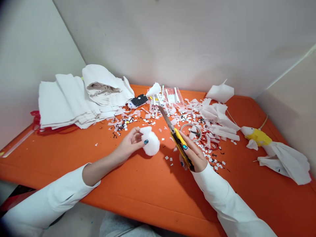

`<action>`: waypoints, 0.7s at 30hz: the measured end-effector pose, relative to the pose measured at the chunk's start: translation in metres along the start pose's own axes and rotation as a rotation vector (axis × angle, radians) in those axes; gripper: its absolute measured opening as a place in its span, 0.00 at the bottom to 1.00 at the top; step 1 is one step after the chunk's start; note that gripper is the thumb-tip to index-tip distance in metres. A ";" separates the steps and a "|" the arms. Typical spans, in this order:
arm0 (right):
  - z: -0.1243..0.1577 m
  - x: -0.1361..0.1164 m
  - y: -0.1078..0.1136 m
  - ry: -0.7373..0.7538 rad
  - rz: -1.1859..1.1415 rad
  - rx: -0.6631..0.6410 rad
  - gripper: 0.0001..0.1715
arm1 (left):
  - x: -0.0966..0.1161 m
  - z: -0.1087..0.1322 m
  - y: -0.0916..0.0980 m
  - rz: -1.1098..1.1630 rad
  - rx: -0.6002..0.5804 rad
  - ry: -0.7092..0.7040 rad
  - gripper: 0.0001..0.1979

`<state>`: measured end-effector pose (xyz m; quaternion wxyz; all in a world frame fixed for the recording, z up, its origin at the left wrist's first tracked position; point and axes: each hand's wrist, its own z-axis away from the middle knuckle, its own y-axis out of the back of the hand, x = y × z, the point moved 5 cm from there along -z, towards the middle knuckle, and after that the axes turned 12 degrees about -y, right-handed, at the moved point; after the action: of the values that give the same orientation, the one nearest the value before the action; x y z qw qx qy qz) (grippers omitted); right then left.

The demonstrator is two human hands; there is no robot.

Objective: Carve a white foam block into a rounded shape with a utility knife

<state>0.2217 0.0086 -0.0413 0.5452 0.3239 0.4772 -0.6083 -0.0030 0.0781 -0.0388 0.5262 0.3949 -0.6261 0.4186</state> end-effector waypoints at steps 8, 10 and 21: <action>0.003 0.000 -0.009 -0.011 0.016 -0.049 0.40 | 0.017 0.002 0.000 -0.367 -0.086 -0.220 0.14; 0.005 -0.003 -0.012 0.003 0.024 -0.056 0.40 | 0.021 0.001 0.002 -0.401 -0.063 -0.260 0.13; 0.023 0.011 -0.054 0.059 0.076 -0.228 0.34 | 0.042 0.005 0.000 -0.770 -0.006 -0.442 0.08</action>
<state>0.1702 -0.0194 -0.0313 0.5868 0.2954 0.5467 -0.5191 -0.0106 0.0709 0.0027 0.4983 0.6777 -0.5322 0.0957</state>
